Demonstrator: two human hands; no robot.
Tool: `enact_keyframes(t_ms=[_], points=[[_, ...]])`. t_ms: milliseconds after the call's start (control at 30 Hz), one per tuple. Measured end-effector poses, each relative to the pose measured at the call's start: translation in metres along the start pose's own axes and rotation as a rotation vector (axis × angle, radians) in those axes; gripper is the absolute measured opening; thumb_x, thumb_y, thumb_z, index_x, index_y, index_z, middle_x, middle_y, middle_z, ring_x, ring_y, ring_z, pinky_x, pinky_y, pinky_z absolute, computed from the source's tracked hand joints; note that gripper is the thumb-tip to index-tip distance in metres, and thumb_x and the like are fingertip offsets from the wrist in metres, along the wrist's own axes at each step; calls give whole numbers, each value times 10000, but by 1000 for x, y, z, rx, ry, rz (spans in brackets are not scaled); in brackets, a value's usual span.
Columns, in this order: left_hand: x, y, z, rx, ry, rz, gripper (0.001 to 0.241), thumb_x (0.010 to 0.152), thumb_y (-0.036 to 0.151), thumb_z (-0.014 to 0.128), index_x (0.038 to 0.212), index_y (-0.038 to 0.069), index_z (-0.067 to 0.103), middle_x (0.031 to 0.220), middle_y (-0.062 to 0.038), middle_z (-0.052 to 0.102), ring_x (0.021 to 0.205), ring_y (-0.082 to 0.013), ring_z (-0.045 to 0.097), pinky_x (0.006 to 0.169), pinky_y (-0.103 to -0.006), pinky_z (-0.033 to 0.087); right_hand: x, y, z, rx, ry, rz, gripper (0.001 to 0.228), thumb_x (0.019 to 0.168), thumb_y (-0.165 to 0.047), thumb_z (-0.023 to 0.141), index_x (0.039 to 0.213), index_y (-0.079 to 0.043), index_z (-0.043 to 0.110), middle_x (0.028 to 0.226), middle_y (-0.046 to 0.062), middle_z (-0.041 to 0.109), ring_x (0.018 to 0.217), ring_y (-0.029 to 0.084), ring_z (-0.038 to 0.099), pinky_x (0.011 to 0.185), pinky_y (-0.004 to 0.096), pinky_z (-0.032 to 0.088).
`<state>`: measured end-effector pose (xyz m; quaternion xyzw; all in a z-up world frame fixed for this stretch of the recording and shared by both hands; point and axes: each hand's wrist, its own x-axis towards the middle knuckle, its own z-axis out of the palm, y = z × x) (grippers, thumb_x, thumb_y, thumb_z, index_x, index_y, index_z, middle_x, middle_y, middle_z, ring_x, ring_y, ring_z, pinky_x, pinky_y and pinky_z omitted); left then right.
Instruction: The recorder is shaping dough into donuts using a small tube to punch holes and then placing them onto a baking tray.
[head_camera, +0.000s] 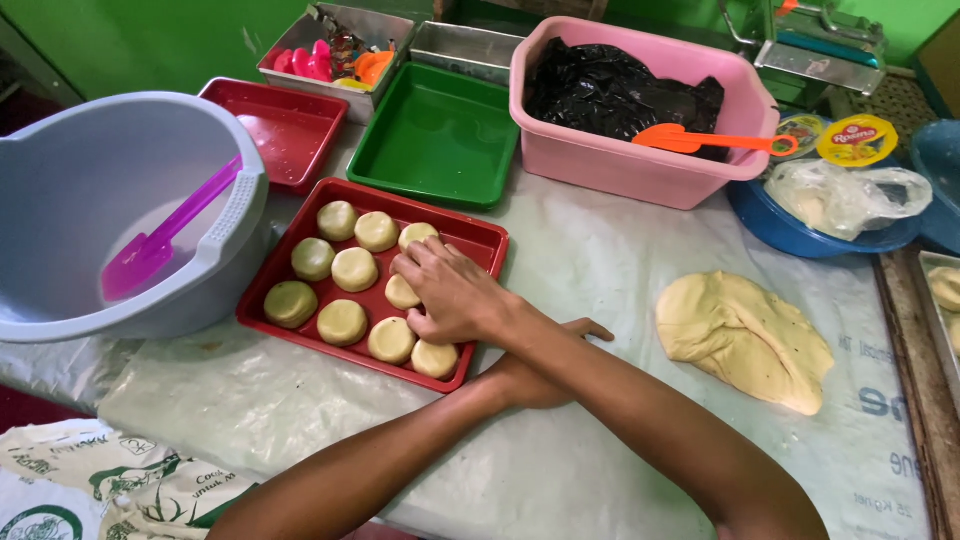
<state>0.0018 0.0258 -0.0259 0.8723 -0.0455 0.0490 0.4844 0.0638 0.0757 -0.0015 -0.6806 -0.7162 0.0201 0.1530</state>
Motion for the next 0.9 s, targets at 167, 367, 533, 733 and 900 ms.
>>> enact_keyframes(t_ms=[167,367,533,733,900], points=[[-3,-9,7,-33,36,-5,323,881,182,555,1040,-36,733,966,-269,729,950,-461,677,880,-595,472,-9,-4,-6,140,-7,25,491,729,-305,665,1146,-68,561,1102,174,630,1106,395,612,887,485,486],[-4,-19,8,-78,95,-14,298,863,153,573,1015,-49,731,935,-290,723,920,-493,679,845,-624,476,-24,-10,-27,325,39,93,332,818,-227,648,1104,-74,576,1019,173,640,1031,424,641,844,502,519],[-5,-27,14,-120,128,-13,279,849,131,586,996,-58,730,911,-306,719,897,-517,681,818,-645,479,-45,-18,-51,493,141,116,351,815,-147,696,1153,-74,630,971,149,622,959,401,681,767,481,583],[-2,-27,21,-172,173,-26,255,831,101,603,971,-71,729,880,-327,713,867,-548,683,783,-674,483,-102,-16,-104,766,404,234,314,878,-176,756,1174,-82,707,960,75,608,898,190,675,742,286,638],[6,15,1,-739,351,-102,344,1083,129,352,1026,-51,639,787,-210,708,661,-257,725,564,-357,656,-170,-3,-113,924,597,543,326,877,-63,766,1191,9,714,1015,88,611,932,176,709,767,302,658]])
